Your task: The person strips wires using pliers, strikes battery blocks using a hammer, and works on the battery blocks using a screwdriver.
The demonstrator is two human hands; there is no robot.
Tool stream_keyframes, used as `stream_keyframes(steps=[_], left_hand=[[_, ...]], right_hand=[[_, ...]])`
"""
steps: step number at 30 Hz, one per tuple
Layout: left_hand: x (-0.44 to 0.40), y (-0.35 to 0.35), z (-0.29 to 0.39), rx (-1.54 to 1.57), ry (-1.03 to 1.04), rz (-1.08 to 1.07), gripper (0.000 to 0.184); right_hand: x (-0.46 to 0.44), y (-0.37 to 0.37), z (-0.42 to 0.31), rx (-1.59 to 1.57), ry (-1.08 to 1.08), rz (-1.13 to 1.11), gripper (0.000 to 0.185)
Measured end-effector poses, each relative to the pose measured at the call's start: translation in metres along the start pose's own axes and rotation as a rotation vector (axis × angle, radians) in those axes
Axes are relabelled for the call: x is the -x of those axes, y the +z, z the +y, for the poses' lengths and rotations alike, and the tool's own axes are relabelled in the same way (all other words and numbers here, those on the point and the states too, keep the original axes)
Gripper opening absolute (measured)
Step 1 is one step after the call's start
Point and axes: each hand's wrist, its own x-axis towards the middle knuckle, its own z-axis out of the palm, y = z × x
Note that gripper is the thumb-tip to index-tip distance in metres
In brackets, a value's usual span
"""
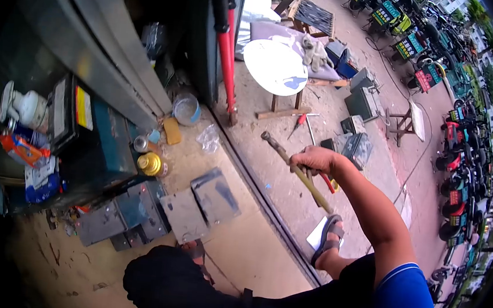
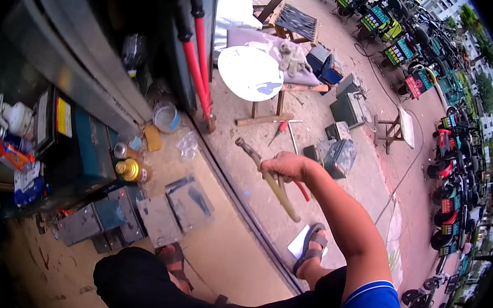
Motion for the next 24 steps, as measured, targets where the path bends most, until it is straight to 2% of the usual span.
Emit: stream_keyframes(steps=[9,15,20,24], left_hand=[[0.003,0.070,0.050,0.067,-0.041,0.074,0.042],[0.018,0.087,0.057,0.088,-0.013,0.147,0.042],[0.051,0.082,0.049,0.094,0.017,0.218,0.042],[0.083,0.050,0.037,0.037,0.066,0.269,0.042]], right_hand=[[-0.013,-0.059,0.035,0.112,0.038,-0.089,0.034],[-0.024,-0.065,0.071,0.231,0.077,-0.137,0.038],[0.001,-0.063,0.085,0.394,0.025,-0.170,0.041],[0.052,-0.068,0.075,0.384,-0.064,-0.187,0.039]])
